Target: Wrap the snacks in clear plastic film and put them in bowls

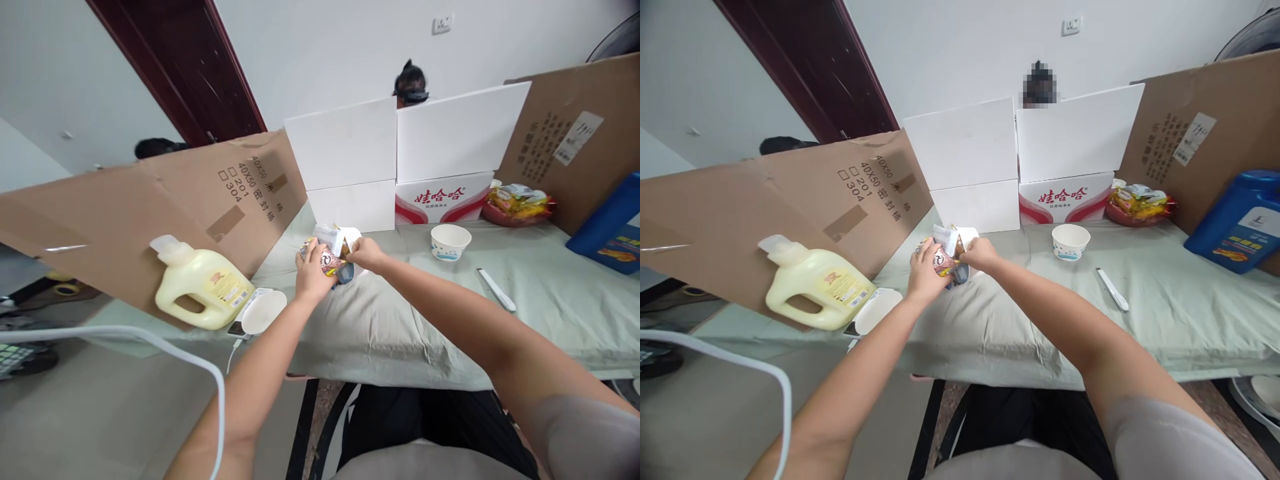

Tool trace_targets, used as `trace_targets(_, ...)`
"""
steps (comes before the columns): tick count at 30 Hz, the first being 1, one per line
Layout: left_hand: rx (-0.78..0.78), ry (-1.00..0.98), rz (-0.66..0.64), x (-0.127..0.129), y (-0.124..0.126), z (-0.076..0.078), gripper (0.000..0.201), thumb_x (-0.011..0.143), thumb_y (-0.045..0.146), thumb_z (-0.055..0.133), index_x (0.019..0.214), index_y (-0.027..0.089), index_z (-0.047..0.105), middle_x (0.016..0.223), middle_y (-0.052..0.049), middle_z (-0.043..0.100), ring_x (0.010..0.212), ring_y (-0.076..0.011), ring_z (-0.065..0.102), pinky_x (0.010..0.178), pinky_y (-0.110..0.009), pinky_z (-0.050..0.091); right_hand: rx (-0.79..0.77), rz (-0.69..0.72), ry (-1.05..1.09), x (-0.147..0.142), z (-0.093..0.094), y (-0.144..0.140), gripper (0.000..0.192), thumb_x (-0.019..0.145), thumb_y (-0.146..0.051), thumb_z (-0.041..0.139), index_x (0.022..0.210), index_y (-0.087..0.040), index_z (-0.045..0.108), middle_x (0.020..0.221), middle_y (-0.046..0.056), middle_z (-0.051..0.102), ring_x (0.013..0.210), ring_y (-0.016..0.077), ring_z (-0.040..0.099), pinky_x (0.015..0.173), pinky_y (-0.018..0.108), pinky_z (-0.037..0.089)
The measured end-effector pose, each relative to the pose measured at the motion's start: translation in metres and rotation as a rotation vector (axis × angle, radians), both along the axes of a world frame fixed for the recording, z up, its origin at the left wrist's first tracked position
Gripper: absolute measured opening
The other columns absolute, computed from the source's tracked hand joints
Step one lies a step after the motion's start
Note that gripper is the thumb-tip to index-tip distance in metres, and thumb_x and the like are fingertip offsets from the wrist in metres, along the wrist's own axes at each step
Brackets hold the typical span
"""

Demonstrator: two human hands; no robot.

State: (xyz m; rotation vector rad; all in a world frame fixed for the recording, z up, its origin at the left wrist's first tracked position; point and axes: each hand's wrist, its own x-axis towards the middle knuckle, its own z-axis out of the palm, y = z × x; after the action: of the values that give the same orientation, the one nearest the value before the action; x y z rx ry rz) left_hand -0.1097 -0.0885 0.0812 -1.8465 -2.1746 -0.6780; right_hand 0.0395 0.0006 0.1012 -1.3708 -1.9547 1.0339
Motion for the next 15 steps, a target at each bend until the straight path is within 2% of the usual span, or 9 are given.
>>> trace_targets(4,-0.176,0.105,0.13,-0.002,-0.011,-0.013,0.085,0.073,0.036,0.066,0.147,0.035,0.024,0.162,0.002,0.016,0.142,-0.0434,0.019,0.11,-0.057,0.034,0.166,0.017,-0.173,-0.006,0.013,-0.003,0.03,0.059,-0.016,0.072,0.088,-0.017,0.064,0.107,0.01,0.062,0.094,0.0223,0.061,0.073,0.025,0.045)
trace_targets(7,-0.291,0.143,0.123,-0.001,-0.009,-0.029,0.089,0.073,0.034,0.066,0.149,0.038,0.02,0.163,0.004,0.012,0.144,-0.0452,0.014,0.11,-0.059,0.034,0.213,0.001,-0.268,-0.006,0.015,0.002,0.037,0.063,-0.025,0.073,0.098,-0.016,0.063,0.117,0.015,0.058,0.1,0.0256,0.06,0.078,0.028,0.046)
trace_targets(11,-0.461,0.104,0.13,-0.002,0.004,-0.048,0.083,0.073,0.033,0.066,0.147,0.034,0.029,0.162,-0.002,0.016,0.146,-0.0424,0.014,0.117,-0.056,0.021,0.195,-0.035,-0.341,0.002,0.017,0.013,0.037,0.067,-0.032,0.072,0.099,-0.015,0.063,0.103,0.013,0.064,0.094,0.024,0.062,0.071,0.026,0.046)
trace_targets(15,-0.539,0.048,0.153,-0.01,0.012,-0.045,0.093,0.067,0.046,0.073,0.147,0.033,0.028,0.162,-0.006,0.017,0.146,-0.0437,0.013,0.114,-0.057,0.023,0.161,-0.071,-0.347,0.017,0.016,0.017,0.031,0.071,-0.037,0.067,0.094,-0.017,0.063,0.089,0.008,0.067,0.079,0.0195,0.063,0.059,0.025,0.042)
